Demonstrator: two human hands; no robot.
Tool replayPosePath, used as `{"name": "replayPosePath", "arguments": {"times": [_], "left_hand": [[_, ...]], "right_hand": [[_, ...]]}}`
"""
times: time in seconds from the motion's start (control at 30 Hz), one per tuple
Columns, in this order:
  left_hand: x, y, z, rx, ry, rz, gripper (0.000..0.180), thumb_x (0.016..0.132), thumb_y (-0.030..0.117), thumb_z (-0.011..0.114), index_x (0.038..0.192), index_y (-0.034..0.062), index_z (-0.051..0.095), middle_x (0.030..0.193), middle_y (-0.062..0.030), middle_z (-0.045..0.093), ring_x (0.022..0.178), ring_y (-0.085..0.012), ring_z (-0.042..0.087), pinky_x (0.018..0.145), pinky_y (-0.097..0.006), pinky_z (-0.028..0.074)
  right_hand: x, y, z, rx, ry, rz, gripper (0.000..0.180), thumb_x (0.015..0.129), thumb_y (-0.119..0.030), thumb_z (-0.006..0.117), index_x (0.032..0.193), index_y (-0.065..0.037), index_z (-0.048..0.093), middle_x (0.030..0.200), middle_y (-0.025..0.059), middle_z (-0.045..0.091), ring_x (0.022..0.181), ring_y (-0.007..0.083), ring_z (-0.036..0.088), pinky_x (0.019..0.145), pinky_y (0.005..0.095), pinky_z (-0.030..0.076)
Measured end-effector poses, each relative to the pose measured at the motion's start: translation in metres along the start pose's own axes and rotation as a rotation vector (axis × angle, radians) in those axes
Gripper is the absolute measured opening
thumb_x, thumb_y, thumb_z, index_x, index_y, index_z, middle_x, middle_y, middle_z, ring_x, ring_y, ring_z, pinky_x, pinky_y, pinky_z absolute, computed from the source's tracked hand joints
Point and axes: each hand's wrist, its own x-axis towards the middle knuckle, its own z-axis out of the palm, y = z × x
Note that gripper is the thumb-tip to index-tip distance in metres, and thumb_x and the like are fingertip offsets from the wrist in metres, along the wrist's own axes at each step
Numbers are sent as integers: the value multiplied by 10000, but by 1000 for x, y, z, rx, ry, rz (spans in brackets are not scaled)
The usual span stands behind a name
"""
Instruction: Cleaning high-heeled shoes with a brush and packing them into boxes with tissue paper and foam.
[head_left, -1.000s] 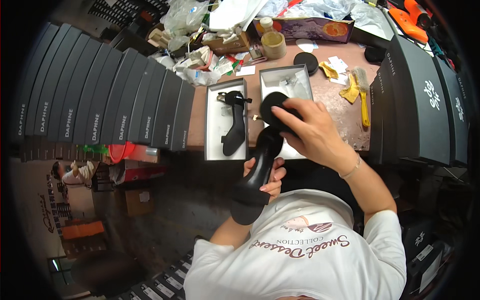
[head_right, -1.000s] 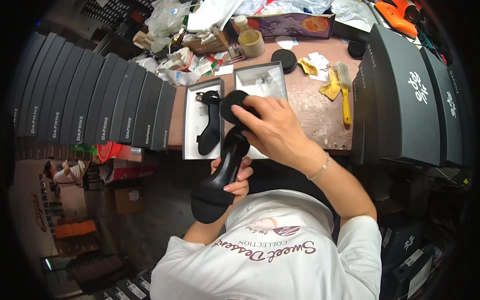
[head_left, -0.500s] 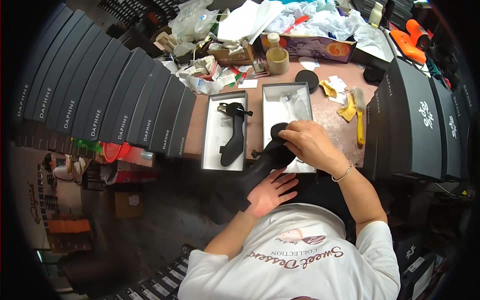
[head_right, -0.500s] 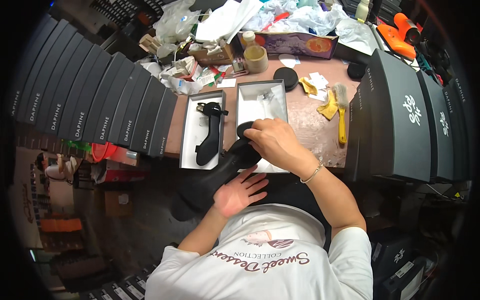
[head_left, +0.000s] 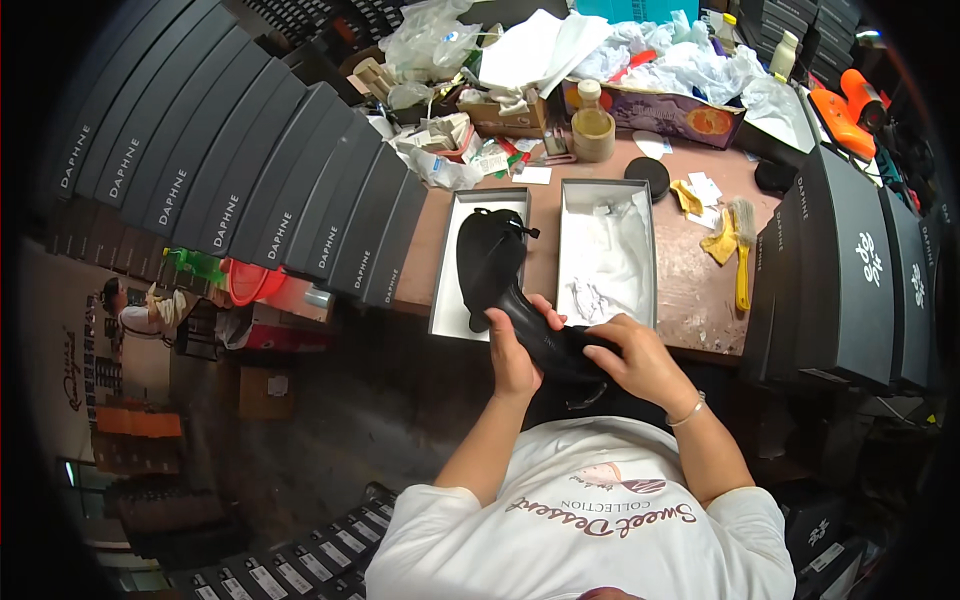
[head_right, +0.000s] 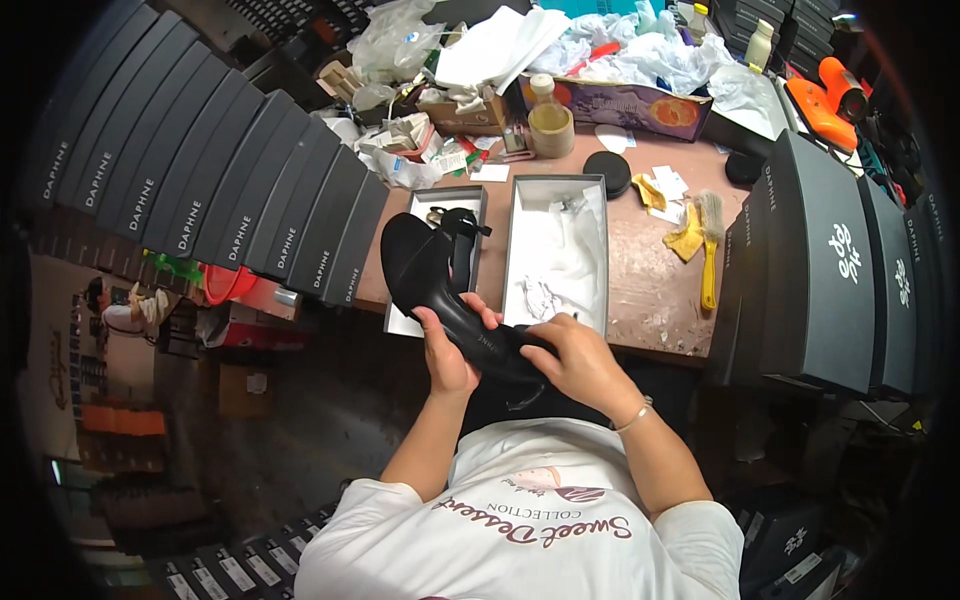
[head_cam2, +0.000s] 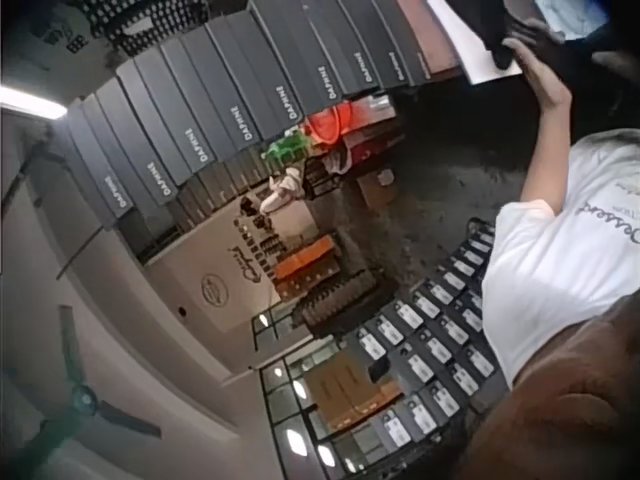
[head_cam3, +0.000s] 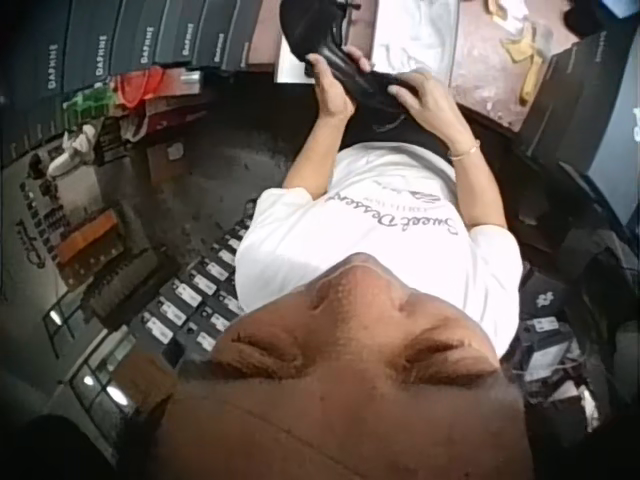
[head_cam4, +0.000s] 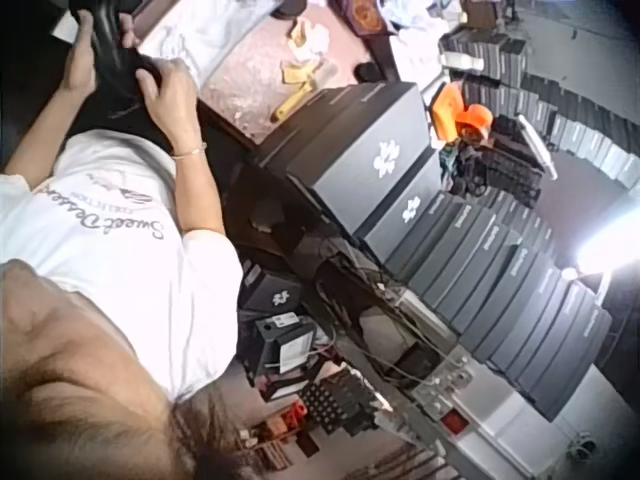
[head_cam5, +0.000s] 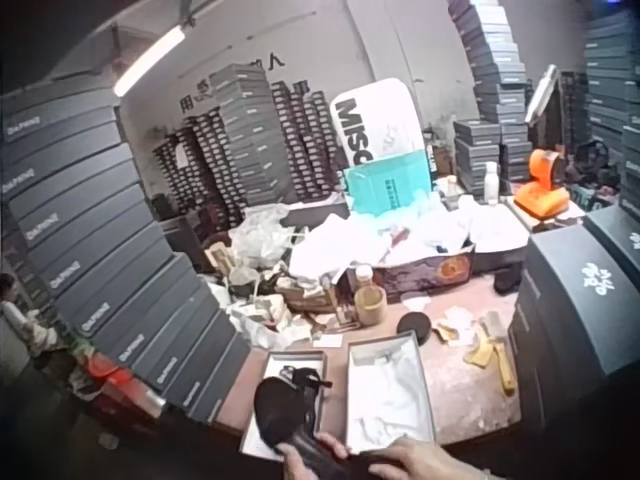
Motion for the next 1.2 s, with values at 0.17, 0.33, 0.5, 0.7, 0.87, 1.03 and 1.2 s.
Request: {"name": "replayPosePath", "arguments": {"times": [0.17,0.33,0.5,0.7,0.87,1.03,1.2], "left_hand": [[3,-3,-14,-364,-46,-191,864,851,764,233,1202,27,515,964,-72,602,845,-205,600,803,-390,503],[-32,-16,22,-228,67,-184,772,920,675,219,1402,86,346,1407,-59,402,1297,-188,384,1066,-339,317],[-20,-4,-29,-183,-46,-416,713,889,703,291,1005,64,584,795,-48,615,710,-156,618,626,-253,501],[-31,11,-22,181,-221,-623,294,902,288,552,939,-4,558,754,-112,597,606,-207,623,541,-314,521],[-29,30,-27,176,-191,-584,221,799,162,517,883,-39,549,713,-126,561,573,-214,593,536,-315,523],[-27,22,-26,189,-140,-643,231,801,169,510,914,-30,542,719,-124,565,577,-221,588,537,-316,520],[-29,29,-22,153,-141,-598,195,834,119,512,967,-23,515,802,-104,572,606,-198,596,558,-328,535]], "right_hand": [[-1,-28,-30,146,183,-90,373,815,-55,627,1181,-6,578,1045,158,560,873,251,601,782,331,484],[45,-22,28,-244,274,-435,291,716,-75,639,1004,-47,607,910,114,536,799,302,522,665,393,434],[15,-21,-9,-45,-239,-535,359,719,-45,647,1077,-64,625,941,126,568,817,308,568,677,390,457],[44,-48,-50,-492,144,-804,385,716,-84,627,1101,-93,650,1015,70,547,926,227,546,792,348,442],[30,31,-77,-800,-129,-568,332,723,-141,612,1048,-117,673,986,25,554,952,205,515,806,338,405],[33,-18,-60,-532,189,-634,381,734,-121,593,1111,-126,647,1014,51,567,964,203,545,771,341,421],[25,22,-44,-707,6,-670,357,743,-162,568,1090,-151,654,1014,39,549,978,200,531,803,333,411]]}}
